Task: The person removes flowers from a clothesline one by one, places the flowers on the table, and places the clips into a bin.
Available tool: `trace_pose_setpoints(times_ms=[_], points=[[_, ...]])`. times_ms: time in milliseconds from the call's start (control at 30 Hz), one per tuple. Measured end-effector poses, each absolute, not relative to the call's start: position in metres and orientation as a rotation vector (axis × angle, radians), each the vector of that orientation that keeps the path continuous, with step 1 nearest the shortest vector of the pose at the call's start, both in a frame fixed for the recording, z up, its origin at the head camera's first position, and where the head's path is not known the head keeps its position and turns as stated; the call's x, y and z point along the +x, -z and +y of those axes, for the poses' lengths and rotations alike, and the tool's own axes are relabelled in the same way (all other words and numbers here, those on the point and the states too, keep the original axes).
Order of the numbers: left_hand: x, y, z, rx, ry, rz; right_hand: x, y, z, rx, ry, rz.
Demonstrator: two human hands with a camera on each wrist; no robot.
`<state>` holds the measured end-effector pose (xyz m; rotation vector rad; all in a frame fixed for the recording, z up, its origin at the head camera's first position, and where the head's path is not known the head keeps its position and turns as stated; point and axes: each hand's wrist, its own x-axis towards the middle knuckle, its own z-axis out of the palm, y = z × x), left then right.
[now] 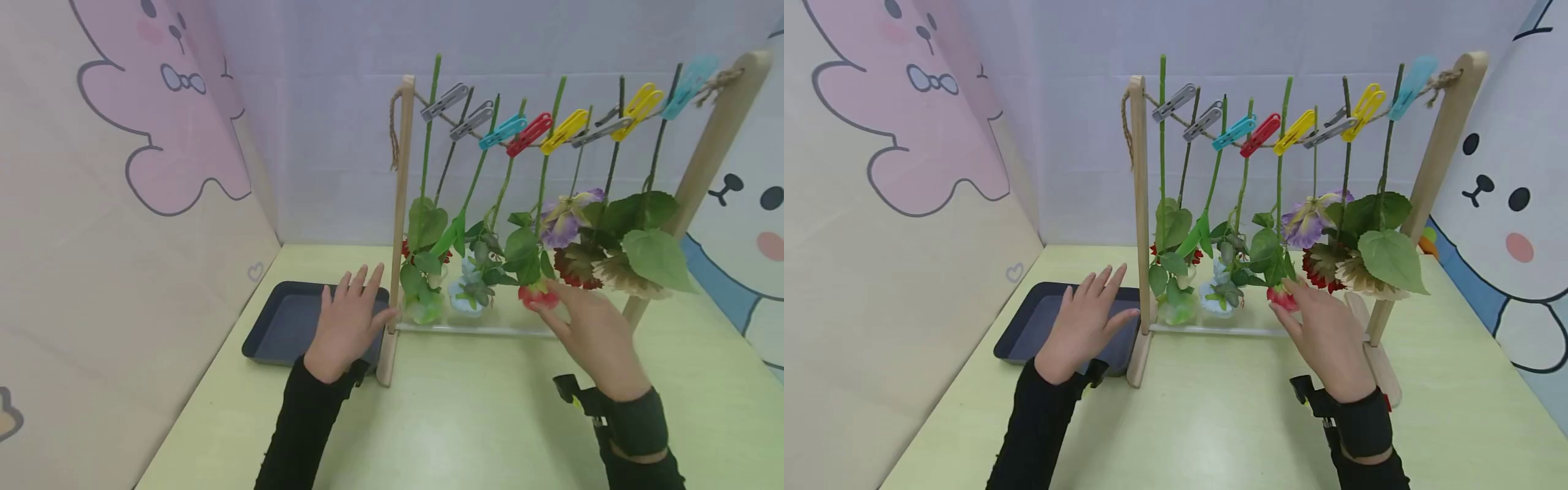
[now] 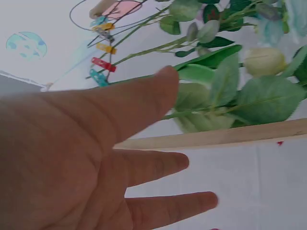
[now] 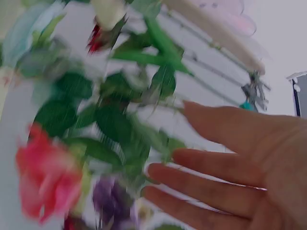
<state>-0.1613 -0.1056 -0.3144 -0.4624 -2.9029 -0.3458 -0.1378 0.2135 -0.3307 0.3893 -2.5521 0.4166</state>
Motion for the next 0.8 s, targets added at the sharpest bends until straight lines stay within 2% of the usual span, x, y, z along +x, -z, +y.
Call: trace_pose_setpoints(times_ms=[167, 433, 633, 800], points=[[-0.175, 0.246, -0.112, -0.597, 0.523, -2.853, -0.156, 0.305, 0.191, 0.556, -0.615, -2.322], [-0.217, 0.125, -0.087, -0.796, 0.75, -2.605, -0.225, 0.276, 0.148, 0.701, -1.17, -2.322], [-0.249, 0.082, -0.043, -0.905, 0.468, -2.507, -0.249, 0.269, 0.115, 0.62, -1.453, -2.251], [-0.263, 0.066, -0.021, -0.969, 0.042, -2.613, -0.248, 0.265, 0.095, 0.482, -1.636, -2.295]])
